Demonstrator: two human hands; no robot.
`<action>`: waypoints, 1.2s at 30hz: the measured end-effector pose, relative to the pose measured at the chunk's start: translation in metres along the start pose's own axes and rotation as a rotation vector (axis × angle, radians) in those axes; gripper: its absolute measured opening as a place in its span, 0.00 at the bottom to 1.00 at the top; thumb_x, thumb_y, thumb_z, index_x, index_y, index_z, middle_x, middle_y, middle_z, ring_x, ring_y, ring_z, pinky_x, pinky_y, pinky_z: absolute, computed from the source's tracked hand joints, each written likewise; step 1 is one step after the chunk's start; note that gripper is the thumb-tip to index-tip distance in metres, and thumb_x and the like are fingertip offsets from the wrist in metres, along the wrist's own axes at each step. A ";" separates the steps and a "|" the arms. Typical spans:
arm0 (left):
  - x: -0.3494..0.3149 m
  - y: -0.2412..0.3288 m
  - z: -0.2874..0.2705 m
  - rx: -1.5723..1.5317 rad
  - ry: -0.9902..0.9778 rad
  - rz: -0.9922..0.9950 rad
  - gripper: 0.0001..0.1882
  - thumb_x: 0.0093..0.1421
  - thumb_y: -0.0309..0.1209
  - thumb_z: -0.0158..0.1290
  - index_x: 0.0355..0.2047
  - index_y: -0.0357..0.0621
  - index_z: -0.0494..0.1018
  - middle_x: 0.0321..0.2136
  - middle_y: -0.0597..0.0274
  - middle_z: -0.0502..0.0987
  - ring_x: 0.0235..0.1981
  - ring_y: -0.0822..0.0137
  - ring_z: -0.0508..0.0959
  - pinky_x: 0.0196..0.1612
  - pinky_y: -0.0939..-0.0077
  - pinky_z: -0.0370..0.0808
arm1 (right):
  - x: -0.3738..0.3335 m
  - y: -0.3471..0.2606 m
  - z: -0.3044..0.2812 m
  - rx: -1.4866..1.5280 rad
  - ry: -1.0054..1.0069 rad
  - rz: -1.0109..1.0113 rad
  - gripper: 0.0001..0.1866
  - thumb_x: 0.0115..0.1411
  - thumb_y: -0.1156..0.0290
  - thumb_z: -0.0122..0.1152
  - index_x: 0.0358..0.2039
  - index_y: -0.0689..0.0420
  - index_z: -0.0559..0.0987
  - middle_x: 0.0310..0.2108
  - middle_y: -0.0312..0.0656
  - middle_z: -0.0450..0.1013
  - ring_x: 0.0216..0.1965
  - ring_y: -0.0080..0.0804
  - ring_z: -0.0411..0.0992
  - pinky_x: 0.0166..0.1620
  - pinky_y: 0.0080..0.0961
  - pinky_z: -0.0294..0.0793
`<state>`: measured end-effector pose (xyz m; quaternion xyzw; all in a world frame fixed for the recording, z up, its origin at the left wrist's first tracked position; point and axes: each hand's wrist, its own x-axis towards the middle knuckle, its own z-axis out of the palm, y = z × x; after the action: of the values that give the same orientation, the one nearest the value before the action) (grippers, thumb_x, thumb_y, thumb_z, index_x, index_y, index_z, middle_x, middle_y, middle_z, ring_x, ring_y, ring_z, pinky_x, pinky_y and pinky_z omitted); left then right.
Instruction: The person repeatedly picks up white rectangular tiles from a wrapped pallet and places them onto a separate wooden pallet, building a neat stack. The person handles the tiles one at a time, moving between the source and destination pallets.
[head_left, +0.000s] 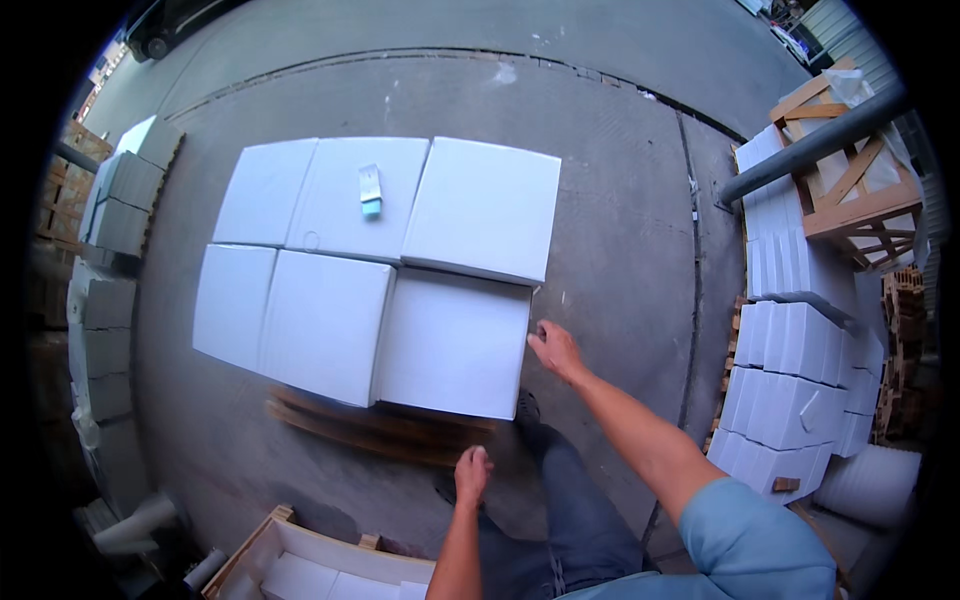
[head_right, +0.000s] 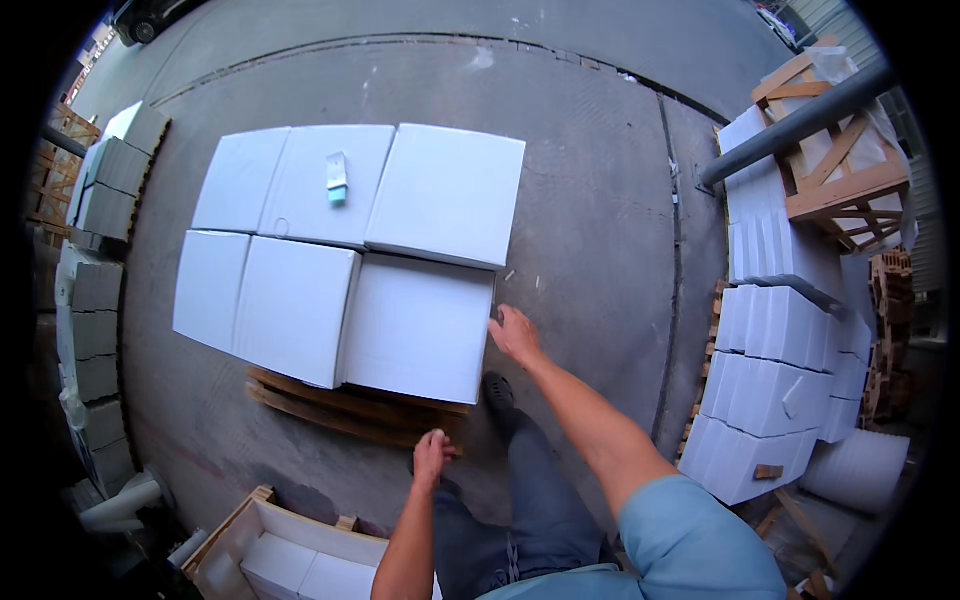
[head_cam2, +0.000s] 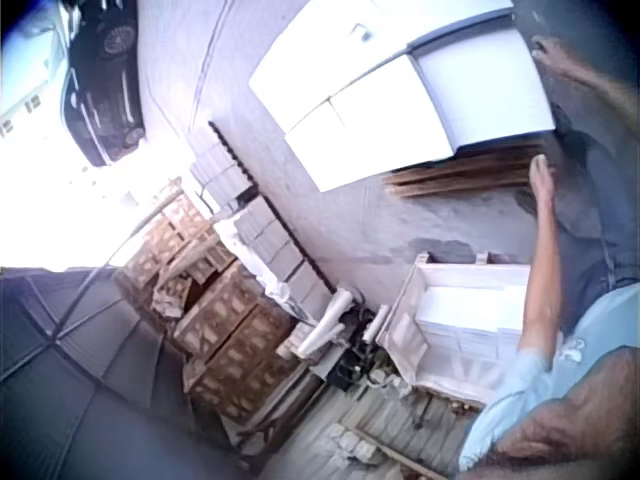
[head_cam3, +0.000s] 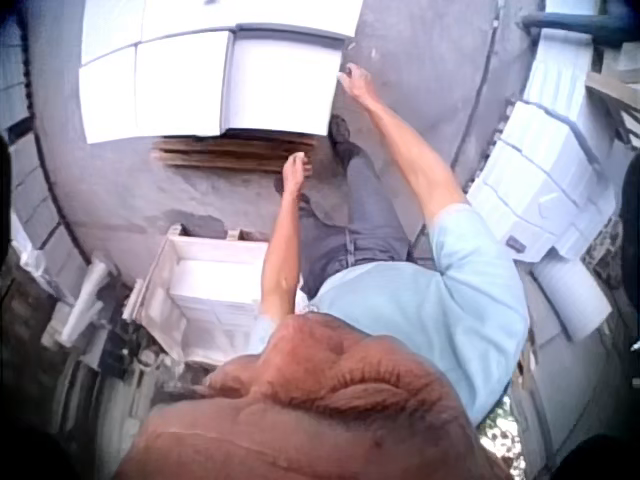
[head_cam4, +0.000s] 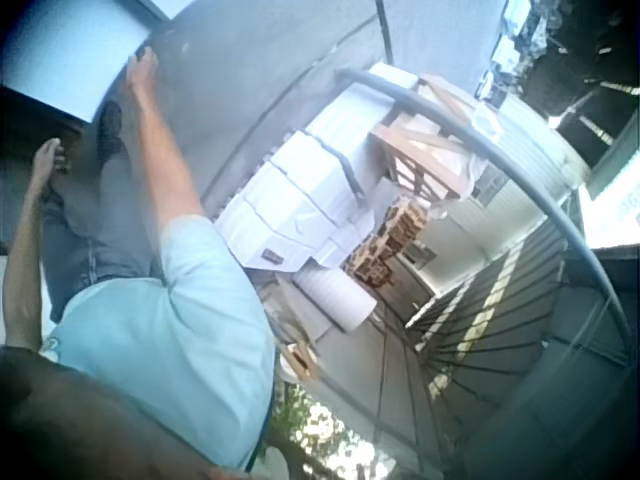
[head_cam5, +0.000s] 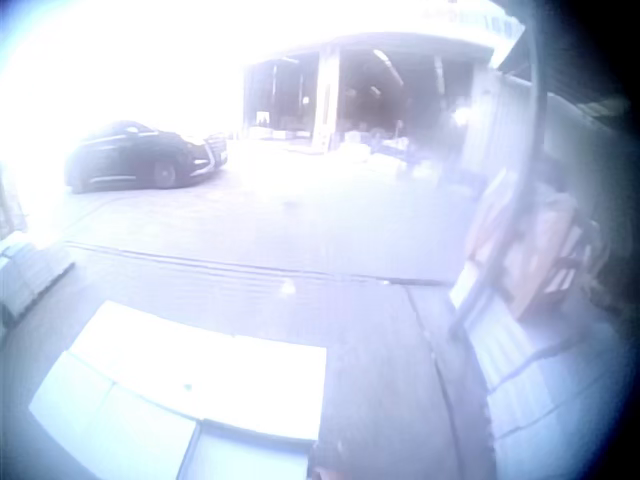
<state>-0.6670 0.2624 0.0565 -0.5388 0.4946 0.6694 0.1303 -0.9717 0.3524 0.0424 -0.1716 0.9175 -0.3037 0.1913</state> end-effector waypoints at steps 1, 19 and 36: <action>0.011 0.016 0.013 -0.105 0.023 -0.070 0.19 0.62 0.41 0.46 0.46 0.39 0.69 0.32 0.61 0.74 0.27 0.71 0.76 0.26 0.79 0.73 | 0.014 0.002 0.011 0.051 0.018 0.057 0.19 0.54 0.57 0.55 0.34 0.62 0.73 0.29 0.50 0.73 0.32 0.46 0.72 0.36 0.38 0.69; 0.144 0.045 -0.014 -0.656 0.334 -0.147 0.41 0.57 0.59 0.43 0.62 0.44 0.52 0.61 0.54 0.55 0.61 0.53 0.57 0.57 0.44 0.57 | -0.100 0.028 0.126 1.070 -0.282 1.221 0.28 0.62 0.47 0.44 0.51 0.58 0.70 0.44 0.45 0.72 0.50 0.40 0.67 0.55 0.45 0.59; 0.102 -0.003 0.111 -0.799 0.014 -0.387 0.40 0.58 0.53 0.50 0.58 0.35 0.52 0.52 0.39 0.62 0.51 0.42 0.68 0.50 0.51 0.70 | 0.068 0.025 0.091 0.520 0.264 0.381 0.27 0.54 0.53 0.57 0.44 0.66 0.73 0.39 0.55 0.73 0.42 0.44 0.71 0.47 0.33 0.67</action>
<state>-0.7701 0.3162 -0.0391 -0.6341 0.0881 0.7676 0.0311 -0.9939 0.2974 -0.0578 0.0981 0.8417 -0.5057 0.1617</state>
